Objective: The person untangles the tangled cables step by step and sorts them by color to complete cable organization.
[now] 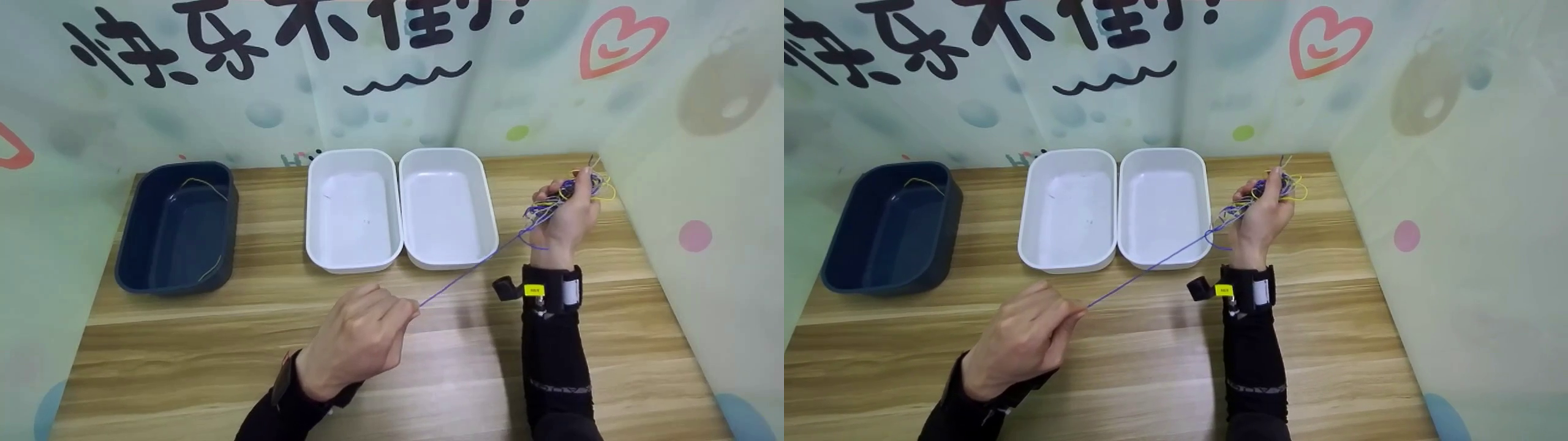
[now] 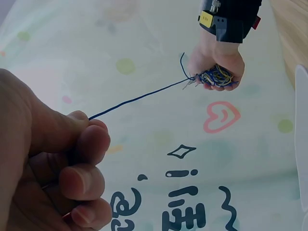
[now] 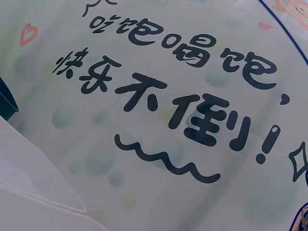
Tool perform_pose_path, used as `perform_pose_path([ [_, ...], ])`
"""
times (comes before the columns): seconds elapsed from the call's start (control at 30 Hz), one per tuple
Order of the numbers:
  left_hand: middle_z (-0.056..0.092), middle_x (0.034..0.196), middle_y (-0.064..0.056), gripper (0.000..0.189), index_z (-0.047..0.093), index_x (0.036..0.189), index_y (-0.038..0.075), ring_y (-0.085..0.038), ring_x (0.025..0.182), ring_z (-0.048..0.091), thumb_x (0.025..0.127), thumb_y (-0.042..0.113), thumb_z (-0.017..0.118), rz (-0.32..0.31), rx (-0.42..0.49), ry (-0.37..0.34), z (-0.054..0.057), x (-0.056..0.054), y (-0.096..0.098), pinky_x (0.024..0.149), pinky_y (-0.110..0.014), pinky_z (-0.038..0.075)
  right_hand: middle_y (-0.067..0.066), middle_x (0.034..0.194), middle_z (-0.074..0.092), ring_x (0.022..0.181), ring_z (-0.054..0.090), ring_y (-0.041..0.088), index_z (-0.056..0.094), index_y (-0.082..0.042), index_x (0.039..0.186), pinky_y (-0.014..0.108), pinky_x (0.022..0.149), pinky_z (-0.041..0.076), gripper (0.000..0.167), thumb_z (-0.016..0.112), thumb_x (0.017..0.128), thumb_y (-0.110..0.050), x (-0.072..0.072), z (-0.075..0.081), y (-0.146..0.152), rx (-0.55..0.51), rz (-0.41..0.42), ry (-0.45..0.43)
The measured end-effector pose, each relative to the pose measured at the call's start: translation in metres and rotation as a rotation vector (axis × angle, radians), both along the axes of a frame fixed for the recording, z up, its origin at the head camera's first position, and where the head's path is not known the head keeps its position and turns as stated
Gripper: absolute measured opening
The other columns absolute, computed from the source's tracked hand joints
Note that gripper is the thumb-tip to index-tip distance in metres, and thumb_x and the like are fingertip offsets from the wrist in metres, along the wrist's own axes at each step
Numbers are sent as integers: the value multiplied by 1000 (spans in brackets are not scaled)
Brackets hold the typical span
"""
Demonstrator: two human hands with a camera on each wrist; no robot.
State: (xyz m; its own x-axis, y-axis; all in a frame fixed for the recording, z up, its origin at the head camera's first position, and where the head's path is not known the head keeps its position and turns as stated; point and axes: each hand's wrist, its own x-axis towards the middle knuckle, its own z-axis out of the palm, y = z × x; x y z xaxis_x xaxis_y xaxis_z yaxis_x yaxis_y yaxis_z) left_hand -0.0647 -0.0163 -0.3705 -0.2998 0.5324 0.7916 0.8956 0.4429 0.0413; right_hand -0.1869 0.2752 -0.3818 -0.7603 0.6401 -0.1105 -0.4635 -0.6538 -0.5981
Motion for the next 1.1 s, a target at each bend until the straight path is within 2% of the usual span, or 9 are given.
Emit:
perform_pose_path([
  [0.23,47,55,3,26,58,76,8,-10,48,47,98,8,45,8,19,2,8,0,-12,53,-25,37,8,53,51,38,47,17,54,-3,93,26,39,42,18,49,101,-19,-2,0,5,-13,-1,-2],
  [0.33,50,56,2,28,58,76,8,-11,48,47,99,10,43,32,31,-27,11,-1,-21,53,-26,38,8,54,50,38,46,17,53,-4,93,26,39,42,18,49,101,-19,-2,1,9,-26,-17,-4],
  [0.5,47,55,2,32,52,70,7,-14,47,43,100,14,44,77,58,-98,14,-6,-34,51,-27,36,8,56,49,40,46,18,53,-4,94,25,40,41,17,50,101,-20,-1,2,10,-26,-41,-2],
  [0.57,44,54,2,33,51,68,7,-15,47,41,100,14,46,78,72,-107,14,-8,-37,50,-27,34,8,57,49,40,46,18,53,-4,94,25,40,41,18,50,101,-20,-1,3,8,-29,-34,-1],
  [0.7,48,56,0,29,56,72,5,-17,50,46,99,13,49,67,113,-120,15,-8,-42,51,-28,36,8,57,49,40,46,17,53,-3,95,26,40,42,18,50,101,-20,-1,3,8,-36,-46,-4],
  [0.8,54,61,-2,28,61,77,2,-17,54,49,99,15,50,98,189,-138,18,-5,-54,52,-29,40,8,59,49,43,46,17,53,-3,92,27,41,43,19,52,100,-20,-1,1,20,-86,-85,-20],
  [0.9,58,64,-3,27,65,78,2,-16,56,52,97,17,54,176,317,-164,21,-3,-75,53,-27,44,8,63,49,47,45,18,51,-3,92,28,42,43,20,53,100,-21,0,-2,43,-145,-122,-27],
  [0.97,60,63,-3,29,66,76,2,-16,55,53,96,21,57,228,401,-186,22,-5,-89,55,-21,45,8,65,48,48,45,19,50,-3,92,28,43,43,20,53,100,-22,3,-3,55,-163,-138,-25],
  [1.1,65,63,-7,27,67,76,-1,-13,54,56,93,19,63,274,520,-230,22,-16,-105,62,-11,46,9,66,49,48,46,21,50,-5,94,30,45,45,19,53,100,-23,7,-1,62,-165,-139,-8],
])
